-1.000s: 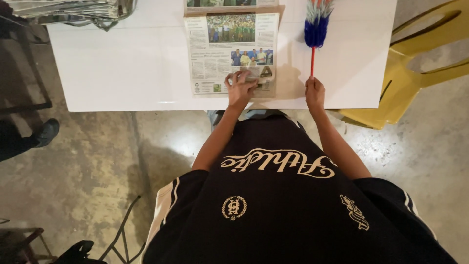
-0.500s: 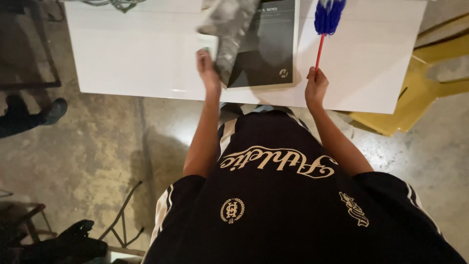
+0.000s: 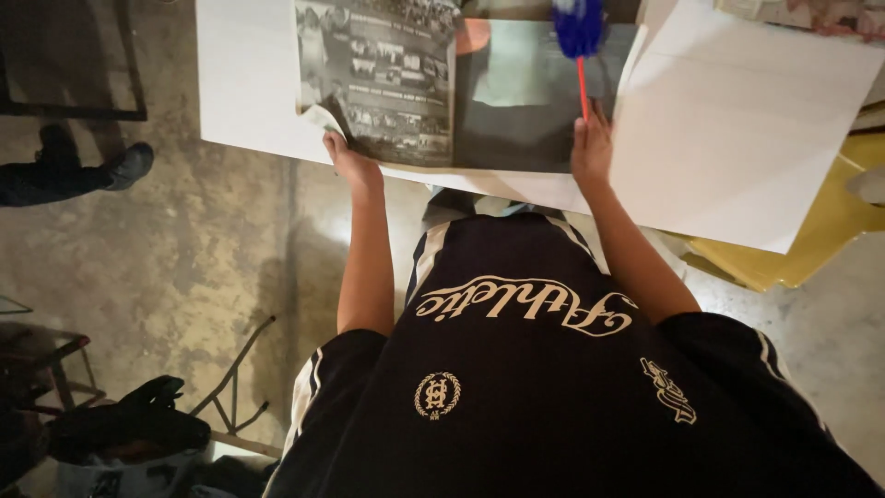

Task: Cleaning and dusting the pages of various newspapers with a duster.

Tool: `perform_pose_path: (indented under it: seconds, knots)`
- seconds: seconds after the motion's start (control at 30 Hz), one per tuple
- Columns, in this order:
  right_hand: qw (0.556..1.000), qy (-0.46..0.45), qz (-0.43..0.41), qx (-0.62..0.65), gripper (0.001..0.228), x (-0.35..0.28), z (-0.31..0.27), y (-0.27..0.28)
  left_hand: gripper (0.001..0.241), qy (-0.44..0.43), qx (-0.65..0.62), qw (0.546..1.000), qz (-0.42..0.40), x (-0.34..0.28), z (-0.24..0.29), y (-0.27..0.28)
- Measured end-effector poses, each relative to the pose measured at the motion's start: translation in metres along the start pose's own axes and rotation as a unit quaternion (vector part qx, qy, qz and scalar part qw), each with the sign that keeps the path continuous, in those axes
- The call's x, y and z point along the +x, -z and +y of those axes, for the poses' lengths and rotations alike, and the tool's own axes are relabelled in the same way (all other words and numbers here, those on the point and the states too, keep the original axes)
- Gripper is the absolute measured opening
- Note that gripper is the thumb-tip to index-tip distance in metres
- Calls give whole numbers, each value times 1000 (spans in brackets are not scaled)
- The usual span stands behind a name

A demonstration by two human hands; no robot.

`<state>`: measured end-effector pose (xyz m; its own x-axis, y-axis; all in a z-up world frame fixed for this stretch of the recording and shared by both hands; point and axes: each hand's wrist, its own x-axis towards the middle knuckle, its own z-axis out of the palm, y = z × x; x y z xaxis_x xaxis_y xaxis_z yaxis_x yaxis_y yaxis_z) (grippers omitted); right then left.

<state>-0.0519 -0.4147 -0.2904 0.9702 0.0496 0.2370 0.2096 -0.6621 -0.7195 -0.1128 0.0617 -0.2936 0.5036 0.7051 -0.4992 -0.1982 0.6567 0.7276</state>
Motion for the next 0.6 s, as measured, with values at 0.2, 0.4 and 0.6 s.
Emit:
perform_pose_path:
  seconds: [0.2,0.4,0.6]
  knots:
    - [991,-68,14,-110,45,-1,43,10,13,7,82,996,-43,10,-19,19]
    - [976,-187,81,-72,34,0,27,49,10,85,189,976,-71,-39,-27,-6]
    - [971,-205,10,-123,25,-22,-20,66,32,124,141,978,-96,-36,-33,26]
